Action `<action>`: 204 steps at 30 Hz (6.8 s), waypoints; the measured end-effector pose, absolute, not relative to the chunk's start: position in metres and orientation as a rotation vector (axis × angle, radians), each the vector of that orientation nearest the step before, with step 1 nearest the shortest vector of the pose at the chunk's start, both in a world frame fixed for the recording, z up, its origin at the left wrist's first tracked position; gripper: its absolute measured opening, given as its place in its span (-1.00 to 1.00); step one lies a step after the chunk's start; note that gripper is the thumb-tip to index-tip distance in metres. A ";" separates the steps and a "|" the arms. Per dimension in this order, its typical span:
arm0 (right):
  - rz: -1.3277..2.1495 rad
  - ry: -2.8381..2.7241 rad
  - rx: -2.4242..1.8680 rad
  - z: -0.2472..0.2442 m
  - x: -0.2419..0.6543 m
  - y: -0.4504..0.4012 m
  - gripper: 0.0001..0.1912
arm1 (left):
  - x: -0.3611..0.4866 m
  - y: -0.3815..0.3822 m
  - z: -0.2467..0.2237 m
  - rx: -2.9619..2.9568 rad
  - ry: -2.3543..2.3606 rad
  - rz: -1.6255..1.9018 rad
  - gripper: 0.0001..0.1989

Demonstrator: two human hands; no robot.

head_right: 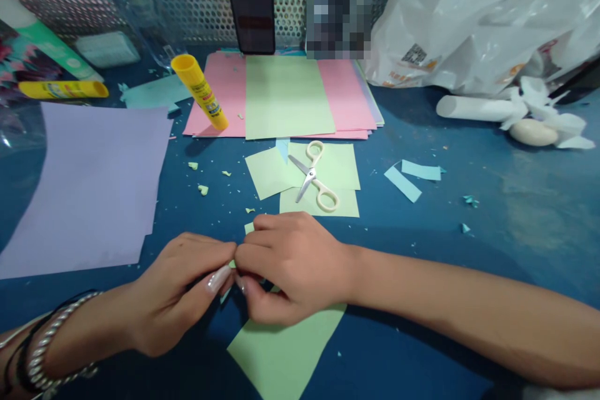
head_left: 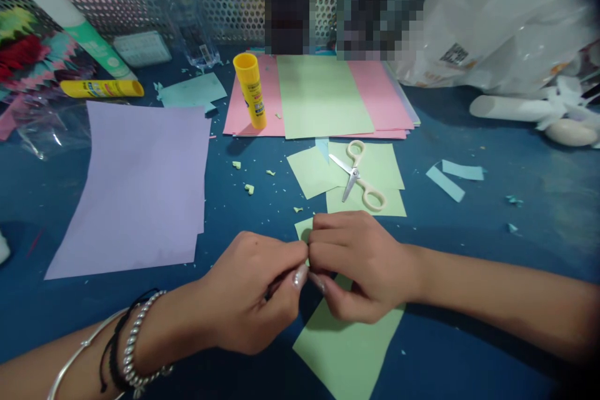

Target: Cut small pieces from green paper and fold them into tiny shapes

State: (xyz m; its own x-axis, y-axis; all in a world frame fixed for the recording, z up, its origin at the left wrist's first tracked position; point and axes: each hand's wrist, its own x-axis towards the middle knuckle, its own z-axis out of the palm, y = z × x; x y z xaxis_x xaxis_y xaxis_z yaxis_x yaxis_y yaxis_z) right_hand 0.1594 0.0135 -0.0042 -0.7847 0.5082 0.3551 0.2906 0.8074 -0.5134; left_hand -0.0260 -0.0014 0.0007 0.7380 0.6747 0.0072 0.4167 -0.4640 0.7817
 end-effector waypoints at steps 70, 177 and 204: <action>0.739 -2.366 -0.764 -0.004 0.164 0.015 -0.90 | -0.021 -0.009 0.004 2.228 1.061 0.436 -0.82; 0.550 -2.291 -0.681 -0.004 0.165 0.013 -0.89 | -0.021 -0.004 0.008 2.066 1.039 0.425 -0.83; 0.644 -2.093 -0.622 -0.007 0.166 0.014 -0.68 | -0.023 -0.001 0.009 1.747 0.955 0.568 -0.63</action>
